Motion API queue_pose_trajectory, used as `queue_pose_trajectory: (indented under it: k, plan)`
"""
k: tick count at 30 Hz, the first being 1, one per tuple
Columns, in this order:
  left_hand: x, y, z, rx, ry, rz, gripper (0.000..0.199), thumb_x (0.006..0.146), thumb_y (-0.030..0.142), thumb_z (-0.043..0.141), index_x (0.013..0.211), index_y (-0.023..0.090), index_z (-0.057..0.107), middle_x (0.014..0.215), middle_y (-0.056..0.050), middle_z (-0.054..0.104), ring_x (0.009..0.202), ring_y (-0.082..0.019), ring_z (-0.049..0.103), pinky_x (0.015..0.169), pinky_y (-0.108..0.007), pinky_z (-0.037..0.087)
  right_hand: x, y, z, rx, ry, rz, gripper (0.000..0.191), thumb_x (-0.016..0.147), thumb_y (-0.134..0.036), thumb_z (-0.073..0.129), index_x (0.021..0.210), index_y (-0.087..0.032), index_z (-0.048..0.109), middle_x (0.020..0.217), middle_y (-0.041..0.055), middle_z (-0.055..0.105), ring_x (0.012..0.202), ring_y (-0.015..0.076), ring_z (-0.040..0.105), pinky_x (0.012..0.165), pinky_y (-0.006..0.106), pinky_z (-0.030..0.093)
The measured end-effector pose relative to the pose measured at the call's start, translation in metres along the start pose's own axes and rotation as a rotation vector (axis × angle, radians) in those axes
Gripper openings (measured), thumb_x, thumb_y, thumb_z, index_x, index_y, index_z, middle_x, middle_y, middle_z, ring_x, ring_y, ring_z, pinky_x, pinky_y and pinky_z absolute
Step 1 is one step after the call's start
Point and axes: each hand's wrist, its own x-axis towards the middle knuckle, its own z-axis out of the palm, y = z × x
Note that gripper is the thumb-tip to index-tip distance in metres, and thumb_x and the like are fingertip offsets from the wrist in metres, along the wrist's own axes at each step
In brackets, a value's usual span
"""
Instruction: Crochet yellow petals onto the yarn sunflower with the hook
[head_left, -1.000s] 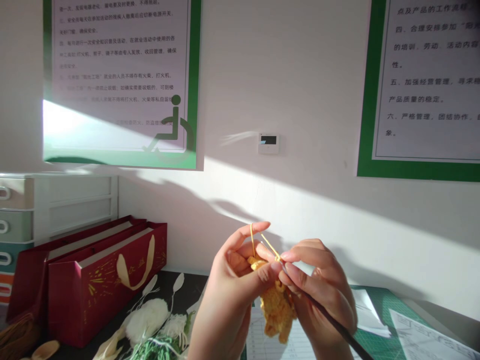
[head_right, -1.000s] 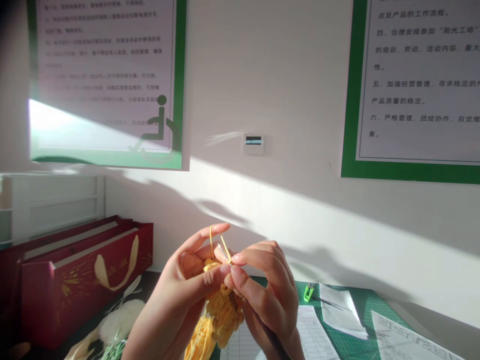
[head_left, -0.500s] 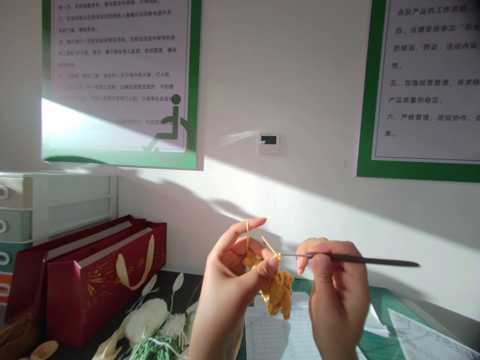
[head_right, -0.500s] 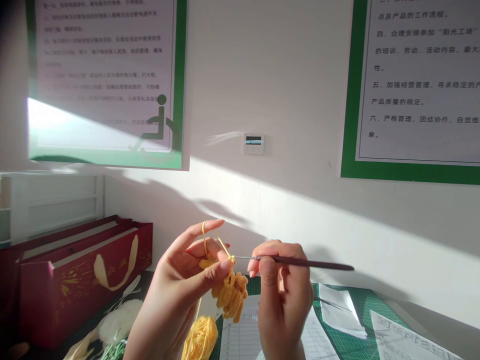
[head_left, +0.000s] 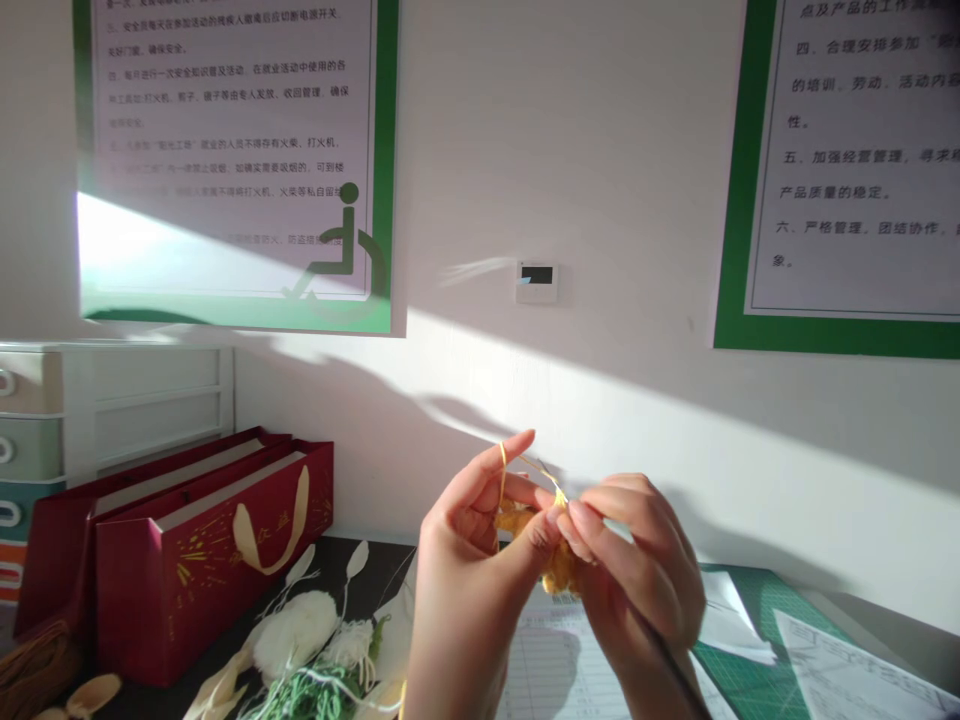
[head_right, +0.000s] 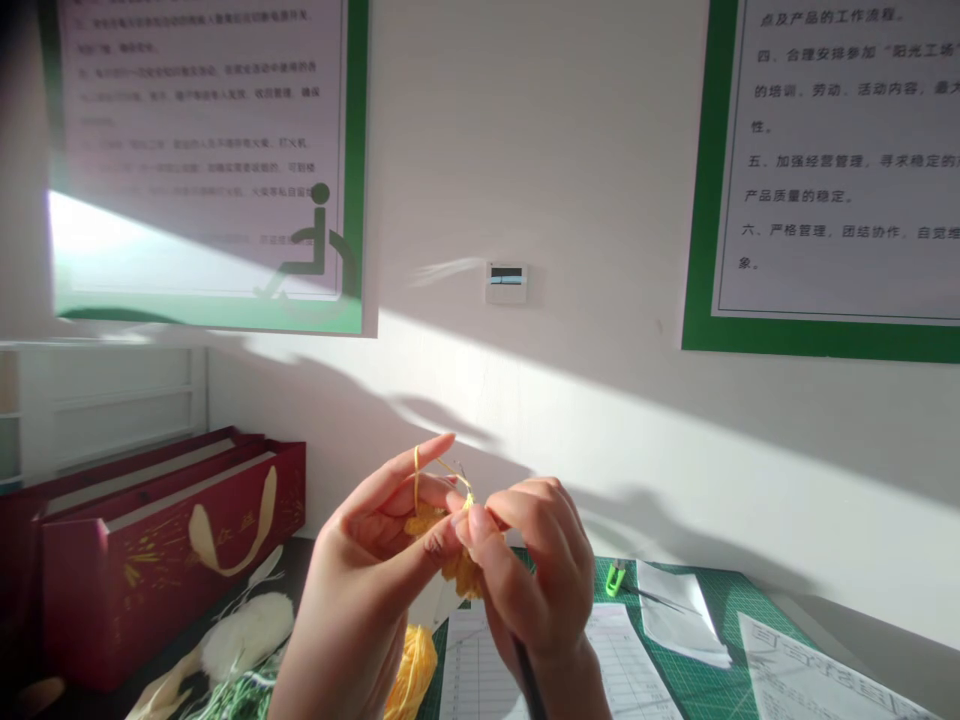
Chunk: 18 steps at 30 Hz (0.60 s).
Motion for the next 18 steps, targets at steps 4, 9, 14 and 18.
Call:
queue_pose_trajectory:
  k: [4,9,14,18]
  plan:
    - [0.005,0.005,-0.005,-0.091,-0.11,-0.117,0.061,0.063,0.012,0.097,0.121,0.014,0.077,0.076,-0.004,0.075,0.071,-0.02,0.068,0.069,-0.03,0.055,0.002,0.001,0.0,0.031,0.027,-0.063,0.035,0.087,-0.003,0.068,0.109,-0.031,0.07,0.082,0.0004,0.07,0.072,0.0191,0.065,0.064,0.038,0.058]
    - [0.01,0.013,-0.012,-0.105,-0.202,-0.165,0.059,0.063,0.013,0.097,0.119,0.018,0.079,0.073,-0.003,0.075,0.079,-0.022,0.072,0.082,-0.035,0.054,0.001,-0.008,0.006,0.461,0.129,0.348,0.012,0.1,-0.016,0.06,0.099,-0.026,0.067,0.076,0.0,0.068,0.07,0.0183,0.065,0.068,0.037,0.057]
    - [0.01,0.014,-0.018,-0.08,-0.268,-0.143,0.044,0.068,0.013,0.093,0.11,0.023,0.083,0.073,-0.002,0.074,0.072,-0.017,0.066,0.075,-0.03,0.051,0.008,-0.013,0.005,0.636,0.203,0.589,0.015,0.104,-0.026,0.054,0.092,-0.025,0.061,0.068,-0.0031,0.059,0.06,0.0132,0.057,0.059,0.028,0.05]
    - [0.009,0.011,-0.017,-0.065,-0.281,-0.142,0.031,0.07,0.016,0.093,0.1,0.022,0.084,0.076,-0.003,0.073,0.075,-0.019,0.068,0.075,-0.032,0.053,0.012,-0.011,0.006,0.799,0.102,0.793,0.025,0.103,-0.036,0.056,0.081,-0.024,0.056,0.061,-0.0046,0.051,0.053,0.0126,0.052,0.053,0.026,0.048]
